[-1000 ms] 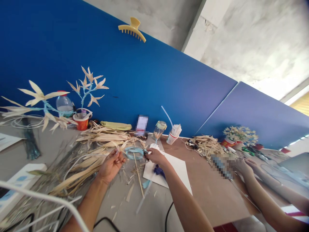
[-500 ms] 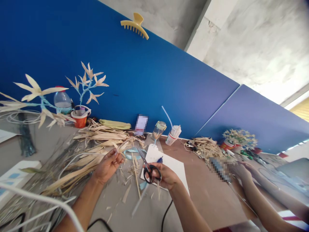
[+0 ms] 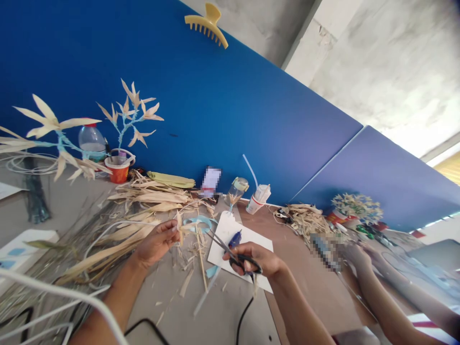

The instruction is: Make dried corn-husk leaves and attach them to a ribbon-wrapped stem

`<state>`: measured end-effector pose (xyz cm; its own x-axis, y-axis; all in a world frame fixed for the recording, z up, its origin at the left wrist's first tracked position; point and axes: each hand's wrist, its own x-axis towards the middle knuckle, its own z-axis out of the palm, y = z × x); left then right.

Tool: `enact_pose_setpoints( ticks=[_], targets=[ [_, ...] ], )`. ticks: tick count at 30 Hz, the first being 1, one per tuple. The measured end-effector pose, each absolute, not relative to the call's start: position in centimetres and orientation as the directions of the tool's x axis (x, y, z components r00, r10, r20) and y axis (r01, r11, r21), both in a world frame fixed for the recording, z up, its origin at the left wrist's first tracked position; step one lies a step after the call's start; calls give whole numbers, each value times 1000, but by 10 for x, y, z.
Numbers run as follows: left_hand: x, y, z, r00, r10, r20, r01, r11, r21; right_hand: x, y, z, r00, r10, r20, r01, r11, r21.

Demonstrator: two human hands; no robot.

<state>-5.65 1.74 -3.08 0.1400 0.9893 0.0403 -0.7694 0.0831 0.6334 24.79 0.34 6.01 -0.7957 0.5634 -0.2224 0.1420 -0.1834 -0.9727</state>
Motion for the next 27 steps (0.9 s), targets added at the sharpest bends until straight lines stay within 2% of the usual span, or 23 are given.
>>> enact_pose_setpoints(
  ticks=[3,7,27],
  targets=[
    [-57,18,-32,219,975,37,-662,121,739,251,7,65,-831,505,-235,192,-138,-972],
    [-57,18,-32,253,967,16,-586,140,798,253,11,65,-853,464,-238,208,-116,-971],
    [-55,15,-31,279,960,-19,-556,178,812,240,11,64,-811,467,-352,315,-158,-936]
  ],
)
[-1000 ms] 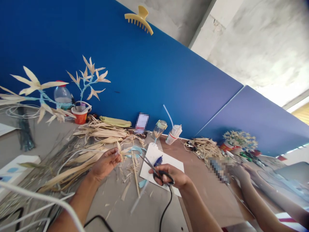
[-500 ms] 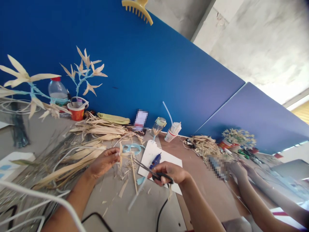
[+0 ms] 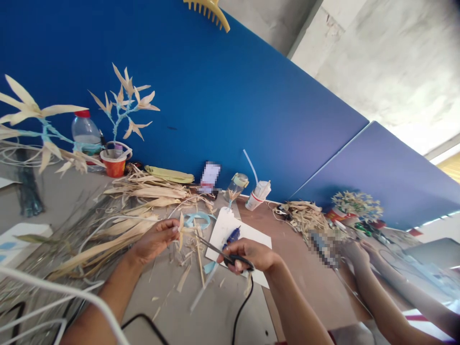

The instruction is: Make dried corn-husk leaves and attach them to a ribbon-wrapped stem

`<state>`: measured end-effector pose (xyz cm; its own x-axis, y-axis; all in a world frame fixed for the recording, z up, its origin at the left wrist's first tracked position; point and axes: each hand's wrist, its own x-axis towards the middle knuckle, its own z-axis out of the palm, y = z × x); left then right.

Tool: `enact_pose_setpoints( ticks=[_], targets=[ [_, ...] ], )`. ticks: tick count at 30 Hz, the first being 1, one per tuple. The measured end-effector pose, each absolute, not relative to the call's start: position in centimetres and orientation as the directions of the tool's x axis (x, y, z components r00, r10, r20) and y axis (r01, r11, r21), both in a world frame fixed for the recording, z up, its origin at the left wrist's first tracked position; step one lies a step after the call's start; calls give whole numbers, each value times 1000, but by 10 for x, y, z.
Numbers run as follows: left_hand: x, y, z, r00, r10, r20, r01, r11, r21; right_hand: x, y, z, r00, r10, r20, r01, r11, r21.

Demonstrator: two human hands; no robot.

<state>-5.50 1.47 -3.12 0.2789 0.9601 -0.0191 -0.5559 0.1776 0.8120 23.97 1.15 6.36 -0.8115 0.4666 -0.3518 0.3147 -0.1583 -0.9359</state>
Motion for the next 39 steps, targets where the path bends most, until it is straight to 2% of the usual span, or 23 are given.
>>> enact_pose_setpoints(
  ticks=[4,12,19,39],
  targets=[
    [-55,15,-30,290,957,-14,-542,177,822,242,14,65,-811,446,-379,339,-169,-925],
    [-56,14,-29,379,925,5,-483,193,854,240,24,61,-906,276,-319,282,-168,-945],
    [-55,14,-29,394,919,8,-441,181,879,233,25,62,-902,252,-349,299,-218,-929],
    [-53,12,-23,381,925,6,-465,186,866,229,26,69,-877,269,-399,358,-190,-914]
  ],
)
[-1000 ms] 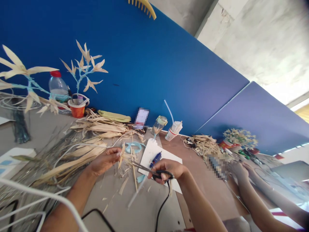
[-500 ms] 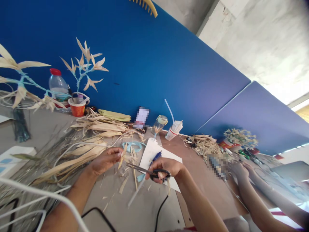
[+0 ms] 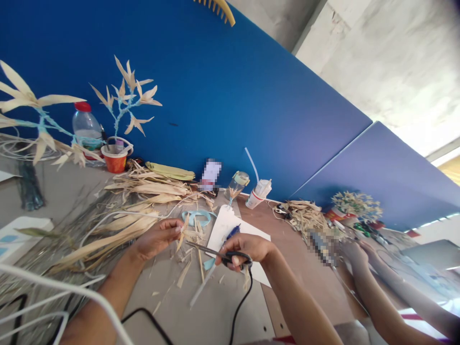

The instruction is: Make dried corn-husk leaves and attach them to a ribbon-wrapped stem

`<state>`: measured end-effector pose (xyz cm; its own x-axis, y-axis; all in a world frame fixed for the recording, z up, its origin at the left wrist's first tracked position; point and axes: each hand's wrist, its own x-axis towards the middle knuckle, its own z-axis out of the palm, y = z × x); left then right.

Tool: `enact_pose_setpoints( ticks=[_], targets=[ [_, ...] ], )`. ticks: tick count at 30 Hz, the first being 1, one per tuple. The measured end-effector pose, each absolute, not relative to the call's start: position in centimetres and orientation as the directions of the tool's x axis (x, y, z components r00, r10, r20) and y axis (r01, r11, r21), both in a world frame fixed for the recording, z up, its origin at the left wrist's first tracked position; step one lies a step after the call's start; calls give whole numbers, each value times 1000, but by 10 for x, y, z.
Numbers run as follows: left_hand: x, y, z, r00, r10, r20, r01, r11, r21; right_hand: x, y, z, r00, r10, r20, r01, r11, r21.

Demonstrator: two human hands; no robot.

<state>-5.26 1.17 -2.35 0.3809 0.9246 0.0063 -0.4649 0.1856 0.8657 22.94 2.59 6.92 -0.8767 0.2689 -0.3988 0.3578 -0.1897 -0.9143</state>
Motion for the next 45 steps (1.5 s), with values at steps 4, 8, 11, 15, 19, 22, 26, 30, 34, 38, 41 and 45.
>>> enact_pose_setpoints(
  ticks=[4,8,11,15,19,22,26,30,34,38,41,45],
  targets=[
    [-53,12,-24,378,926,3,-469,189,863,230,25,70,-854,293,-430,387,-195,-901],
    [-53,12,-24,363,932,-3,-463,183,867,228,21,75,-830,306,-466,437,-162,-885],
    [-52,13,-25,362,932,2,-458,176,871,228,19,77,-815,330,-475,457,-137,-879],
    [-52,13,-25,363,932,19,-463,163,871,228,17,79,-797,353,-489,482,-115,-869],
    [-52,12,-24,355,935,14,-466,164,869,227,16,82,-773,366,-518,507,-134,-851],
    [-52,12,-24,355,935,5,-468,173,867,226,15,84,-752,386,-535,519,-154,-841],
    [-53,13,-25,353,935,2,-490,184,852,227,12,88,-730,390,-562,553,-147,-820],
    [-53,14,-25,300,954,-15,-548,185,816,234,6,93,-687,430,-586,631,-48,-775],
    [-52,13,-26,304,953,7,-560,173,810,246,5,98,-716,445,-537,593,-18,-805],
    [-53,14,-28,310,951,9,-557,174,812,251,10,96,-747,431,-507,556,-13,-831],
    [-54,14,-28,289,957,-12,-568,181,803,249,12,93,-762,416,-497,538,-21,-843],
    [-53,14,-28,272,962,-14,-571,173,802,244,11,91,-780,428,-457,500,-14,-866]
  ],
)
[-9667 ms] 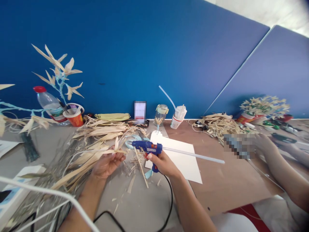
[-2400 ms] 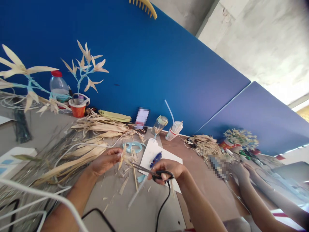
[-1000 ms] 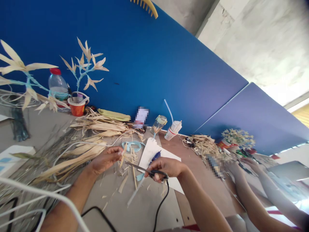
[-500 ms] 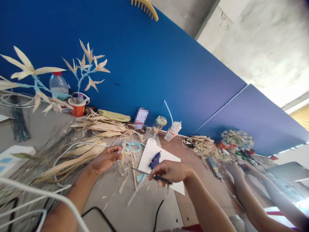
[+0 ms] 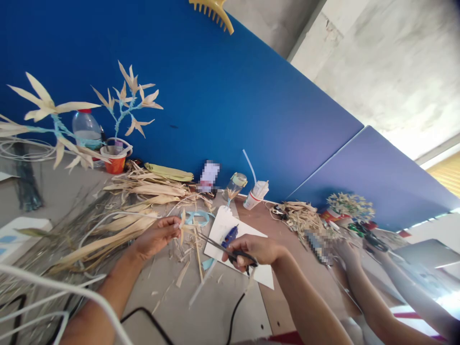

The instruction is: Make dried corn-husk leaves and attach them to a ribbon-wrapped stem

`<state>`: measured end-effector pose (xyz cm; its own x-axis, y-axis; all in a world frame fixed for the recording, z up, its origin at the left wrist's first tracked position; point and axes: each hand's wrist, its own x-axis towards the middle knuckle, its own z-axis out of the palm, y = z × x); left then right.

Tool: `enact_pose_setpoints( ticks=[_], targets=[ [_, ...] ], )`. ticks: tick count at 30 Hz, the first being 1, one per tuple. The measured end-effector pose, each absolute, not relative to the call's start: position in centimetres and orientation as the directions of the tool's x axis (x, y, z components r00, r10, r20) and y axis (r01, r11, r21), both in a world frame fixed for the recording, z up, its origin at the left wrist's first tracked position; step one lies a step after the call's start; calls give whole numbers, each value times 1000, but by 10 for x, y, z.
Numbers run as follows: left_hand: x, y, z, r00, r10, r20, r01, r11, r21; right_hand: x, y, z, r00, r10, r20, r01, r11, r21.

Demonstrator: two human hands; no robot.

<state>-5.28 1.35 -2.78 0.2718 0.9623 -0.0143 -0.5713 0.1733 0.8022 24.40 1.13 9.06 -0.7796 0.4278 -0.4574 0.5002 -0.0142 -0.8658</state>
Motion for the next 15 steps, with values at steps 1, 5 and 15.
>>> enact_pose_setpoints(
  ticks=[1,5,15],
  targets=[
    [-53,13,-28,273,962,-13,-571,173,803,243,11,91,-780,431,-454,499,-8,-866],
    [-52,13,-28,290,957,-25,-578,196,792,238,10,95,-763,432,-481,534,4,-845],
    [-51,13,-28,293,956,-26,-576,198,793,232,8,96,-735,464,-494,540,-40,-841]
  ],
)
